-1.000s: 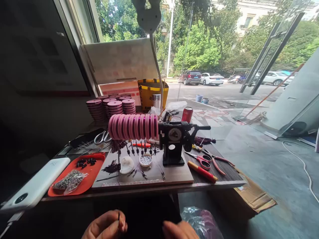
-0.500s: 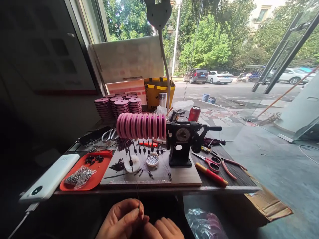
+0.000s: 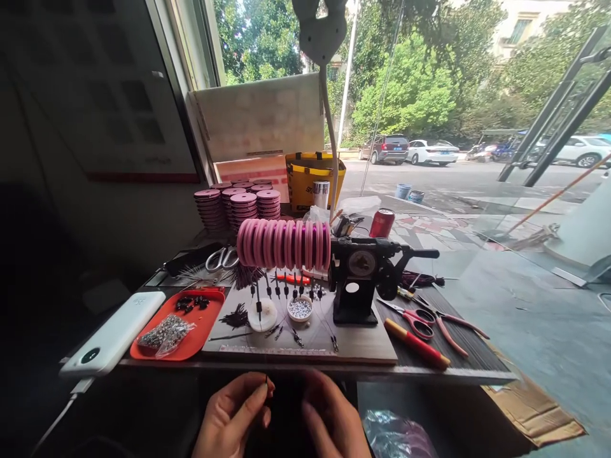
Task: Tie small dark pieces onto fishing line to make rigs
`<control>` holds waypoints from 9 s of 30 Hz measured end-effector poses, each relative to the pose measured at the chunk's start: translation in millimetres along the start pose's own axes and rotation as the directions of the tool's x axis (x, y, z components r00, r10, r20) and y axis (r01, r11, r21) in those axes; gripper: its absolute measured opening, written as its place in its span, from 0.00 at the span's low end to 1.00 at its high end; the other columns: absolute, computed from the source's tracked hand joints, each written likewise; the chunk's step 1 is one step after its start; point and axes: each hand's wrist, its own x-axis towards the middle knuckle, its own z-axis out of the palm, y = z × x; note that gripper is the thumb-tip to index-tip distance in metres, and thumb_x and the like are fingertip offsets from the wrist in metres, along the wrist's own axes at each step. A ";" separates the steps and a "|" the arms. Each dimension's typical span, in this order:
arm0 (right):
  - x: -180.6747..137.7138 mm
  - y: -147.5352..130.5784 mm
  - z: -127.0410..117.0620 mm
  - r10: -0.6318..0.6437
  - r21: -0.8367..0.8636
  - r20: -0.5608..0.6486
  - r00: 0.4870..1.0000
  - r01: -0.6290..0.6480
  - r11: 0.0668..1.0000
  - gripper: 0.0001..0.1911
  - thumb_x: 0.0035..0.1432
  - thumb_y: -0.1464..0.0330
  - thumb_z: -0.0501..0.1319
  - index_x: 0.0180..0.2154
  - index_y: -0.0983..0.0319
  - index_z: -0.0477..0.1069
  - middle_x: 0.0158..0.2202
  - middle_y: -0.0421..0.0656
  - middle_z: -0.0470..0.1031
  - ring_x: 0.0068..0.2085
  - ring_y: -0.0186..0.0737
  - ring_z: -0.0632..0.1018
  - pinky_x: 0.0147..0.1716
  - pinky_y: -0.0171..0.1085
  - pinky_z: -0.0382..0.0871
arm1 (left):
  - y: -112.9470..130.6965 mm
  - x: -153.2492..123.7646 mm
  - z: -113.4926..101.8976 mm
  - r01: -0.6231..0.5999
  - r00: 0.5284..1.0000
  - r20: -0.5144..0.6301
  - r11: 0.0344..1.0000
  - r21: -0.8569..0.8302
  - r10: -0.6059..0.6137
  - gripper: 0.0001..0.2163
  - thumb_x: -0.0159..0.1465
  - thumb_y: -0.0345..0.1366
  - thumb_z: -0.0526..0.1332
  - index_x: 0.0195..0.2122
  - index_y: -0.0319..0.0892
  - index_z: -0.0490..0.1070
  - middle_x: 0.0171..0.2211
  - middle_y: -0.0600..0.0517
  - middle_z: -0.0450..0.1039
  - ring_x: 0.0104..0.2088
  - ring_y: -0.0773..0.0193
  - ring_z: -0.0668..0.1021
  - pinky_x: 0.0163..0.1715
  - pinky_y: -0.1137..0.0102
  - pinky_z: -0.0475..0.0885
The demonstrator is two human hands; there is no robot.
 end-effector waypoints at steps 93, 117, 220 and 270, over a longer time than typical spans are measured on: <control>62.5 -45.0 -40.5 -0.641 -0.327 0.574 0.510 0.860 0.391 0.19 0.61 0.80 0.47 0.29 0.68 0.74 0.20 0.41 0.74 0.18 0.34 0.69 0.17 0.36 0.63 | 8.3 12.4 13.5 0.614 0.787 0.294 0.730 -0.299 -0.542 0.07 0.37 0.24 0.73 0.17 0.34 0.76 0.19 0.50 0.76 0.16 0.77 0.70 0.13 0.84 0.58; 91.9 -84.7 -24.9 0.026 -0.029 0.608 0.794 -0.011 1.000 0.10 0.55 0.70 0.56 0.24 0.65 0.71 0.21 0.39 0.68 0.24 0.32 0.67 0.25 0.29 0.60 | -6.2 8.1 4.9 -0.510 0.847 0.187 0.659 0.554 0.498 0.07 0.56 0.34 0.60 0.22 0.42 0.72 0.30 0.51 0.63 0.26 0.66 0.70 0.20 0.75 0.64; 90.3 -48.1 -36.3 -0.640 -0.065 0.666 0.382 0.885 0.461 0.28 0.66 0.76 0.37 0.25 0.68 0.71 0.22 0.44 0.69 0.25 0.36 0.64 0.34 0.36 0.67 | 27.2 28.6 6.8 0.623 0.739 0.391 0.778 -0.084 -0.549 0.04 0.39 0.25 0.62 0.18 0.36 0.69 0.16 0.58 0.63 0.18 0.76 0.65 0.17 0.81 0.54; 89.8 -61.7 -25.8 -0.639 -0.117 0.667 0.383 0.901 0.418 0.20 0.67 0.74 0.43 0.30 0.65 0.70 0.21 0.40 0.69 0.24 0.35 0.64 0.23 0.35 0.58 | 38.5 26.7 8.2 0.433 0.855 0.302 0.901 0.029 -0.421 0.04 0.40 0.27 0.65 0.16 0.37 0.70 0.18 0.56 0.66 0.19 0.74 0.66 0.18 0.78 0.57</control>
